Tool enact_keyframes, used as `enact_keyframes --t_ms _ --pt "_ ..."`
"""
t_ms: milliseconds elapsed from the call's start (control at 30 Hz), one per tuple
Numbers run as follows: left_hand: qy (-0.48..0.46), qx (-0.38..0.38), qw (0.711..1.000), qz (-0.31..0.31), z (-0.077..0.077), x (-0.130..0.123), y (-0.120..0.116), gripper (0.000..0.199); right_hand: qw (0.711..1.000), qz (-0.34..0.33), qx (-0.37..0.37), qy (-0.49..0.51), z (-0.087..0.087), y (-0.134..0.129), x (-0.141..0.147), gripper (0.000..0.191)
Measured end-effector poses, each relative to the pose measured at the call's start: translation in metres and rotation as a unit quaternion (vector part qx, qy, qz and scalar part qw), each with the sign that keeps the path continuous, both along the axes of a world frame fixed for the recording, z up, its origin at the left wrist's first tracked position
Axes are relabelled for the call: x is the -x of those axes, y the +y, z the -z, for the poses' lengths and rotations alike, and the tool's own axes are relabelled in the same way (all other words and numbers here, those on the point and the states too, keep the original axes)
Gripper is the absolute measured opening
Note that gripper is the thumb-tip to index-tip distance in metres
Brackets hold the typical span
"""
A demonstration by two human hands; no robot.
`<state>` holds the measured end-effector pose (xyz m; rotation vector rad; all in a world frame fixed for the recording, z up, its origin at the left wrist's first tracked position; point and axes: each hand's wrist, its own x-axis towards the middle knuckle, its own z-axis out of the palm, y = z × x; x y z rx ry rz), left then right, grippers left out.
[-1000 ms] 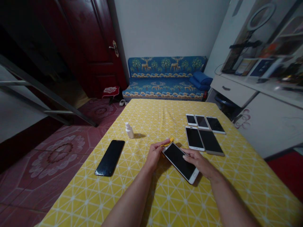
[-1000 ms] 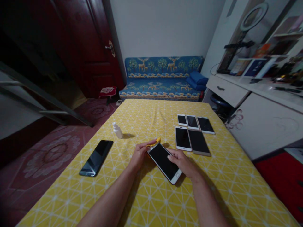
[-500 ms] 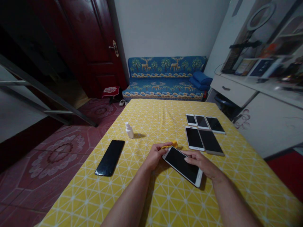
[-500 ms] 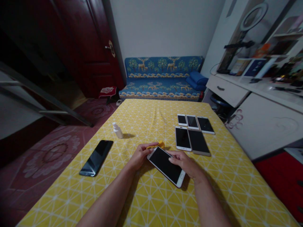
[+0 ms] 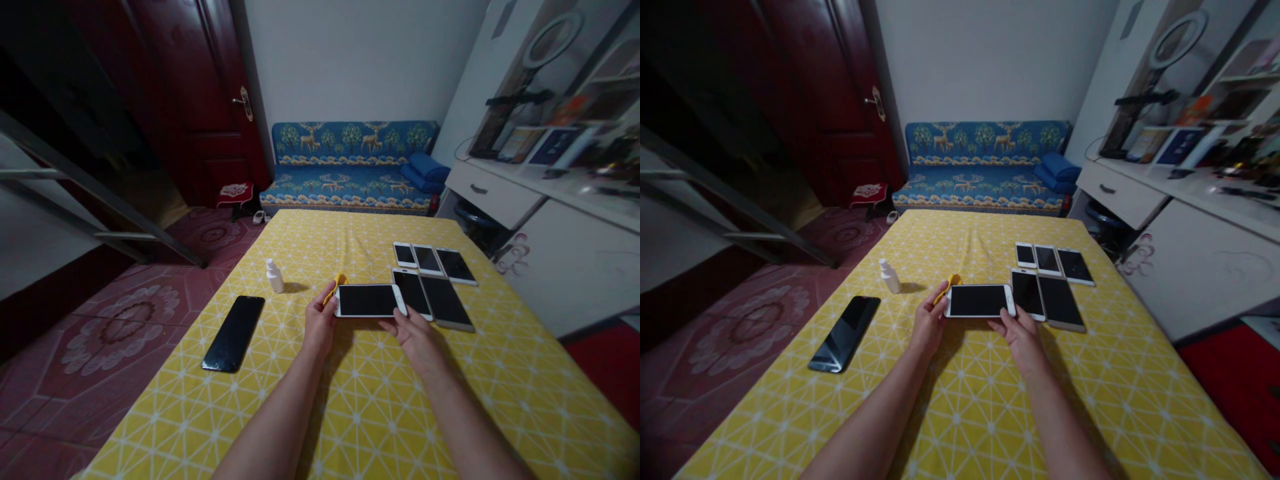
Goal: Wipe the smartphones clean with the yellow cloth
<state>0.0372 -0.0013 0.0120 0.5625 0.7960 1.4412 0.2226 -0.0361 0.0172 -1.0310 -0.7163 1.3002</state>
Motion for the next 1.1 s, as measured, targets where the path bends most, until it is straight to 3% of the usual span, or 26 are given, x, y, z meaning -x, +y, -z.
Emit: enact_keyframes --t_ms 233,367,600,833,1100 --pt "-0.007 -0.015 1.000 0.023 -0.001 -0.005 -0.003 0.071 0.999 0.027 -0.036 -0.015 -0.003 -0.004 0.014 0.071" --pt "0.009 -0.050 0.997 0.052 0.000 -0.006 -0.006 0.060 0.996 0.068 -0.049 -0.010 -0.001 -0.003 0.013 0.075" --pt "0.180 -0.163 0.969 0.053 -0.001 -0.007 -0.010 0.034 0.989 0.136 -0.061 -0.007 0.000 0.001 0.010 0.090" --pt "0.313 -0.259 0.910 0.080 -0.001 -0.012 -0.017 0.050 0.985 0.161 -0.065 -0.017 -0.002 -0.001 0.009 0.089" --pt "0.330 -0.259 0.905 0.078 -0.002 -0.014 -0.019 0.053 0.986 0.155 -0.061 -0.024 0.001 0.002 0.002 0.084"
